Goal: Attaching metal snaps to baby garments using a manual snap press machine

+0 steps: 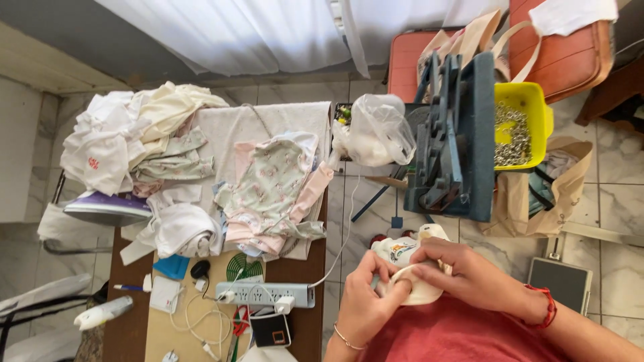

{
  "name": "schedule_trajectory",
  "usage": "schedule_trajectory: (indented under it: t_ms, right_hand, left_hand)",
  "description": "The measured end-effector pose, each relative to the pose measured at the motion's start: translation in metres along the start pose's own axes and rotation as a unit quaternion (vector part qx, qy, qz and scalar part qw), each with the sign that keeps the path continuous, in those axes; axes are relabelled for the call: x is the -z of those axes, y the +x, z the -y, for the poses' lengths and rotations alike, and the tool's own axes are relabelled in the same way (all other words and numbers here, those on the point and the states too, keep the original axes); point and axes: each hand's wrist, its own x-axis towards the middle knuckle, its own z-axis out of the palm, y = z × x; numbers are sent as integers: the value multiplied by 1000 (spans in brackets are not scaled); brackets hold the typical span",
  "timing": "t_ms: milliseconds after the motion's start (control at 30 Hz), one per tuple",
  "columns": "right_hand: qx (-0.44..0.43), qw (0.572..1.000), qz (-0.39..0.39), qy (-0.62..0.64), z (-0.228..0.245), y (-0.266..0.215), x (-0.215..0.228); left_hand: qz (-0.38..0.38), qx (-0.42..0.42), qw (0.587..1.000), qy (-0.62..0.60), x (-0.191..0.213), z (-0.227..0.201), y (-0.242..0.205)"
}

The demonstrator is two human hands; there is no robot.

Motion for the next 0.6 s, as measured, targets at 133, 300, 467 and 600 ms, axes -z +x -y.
schedule_trajectory:
  t_ms: [133,300,467,600]
  right_hand:
    - [-107,991,-65,37,-19,-1,7]
    - [-153,978,-127,69,-56,14,11]
    - [-99,973,-206,-26,-44,32,20]
    - [-36,970,-218,-106,-81,33,21]
  left_hand:
    - [56,34,997,-31,-6,6,23]
    - [94,-23,995,5,-16,28,59]
    - [-4,-34,999,42,-33,54,88]
    - [-29,-4,999,28,-29,41,88]
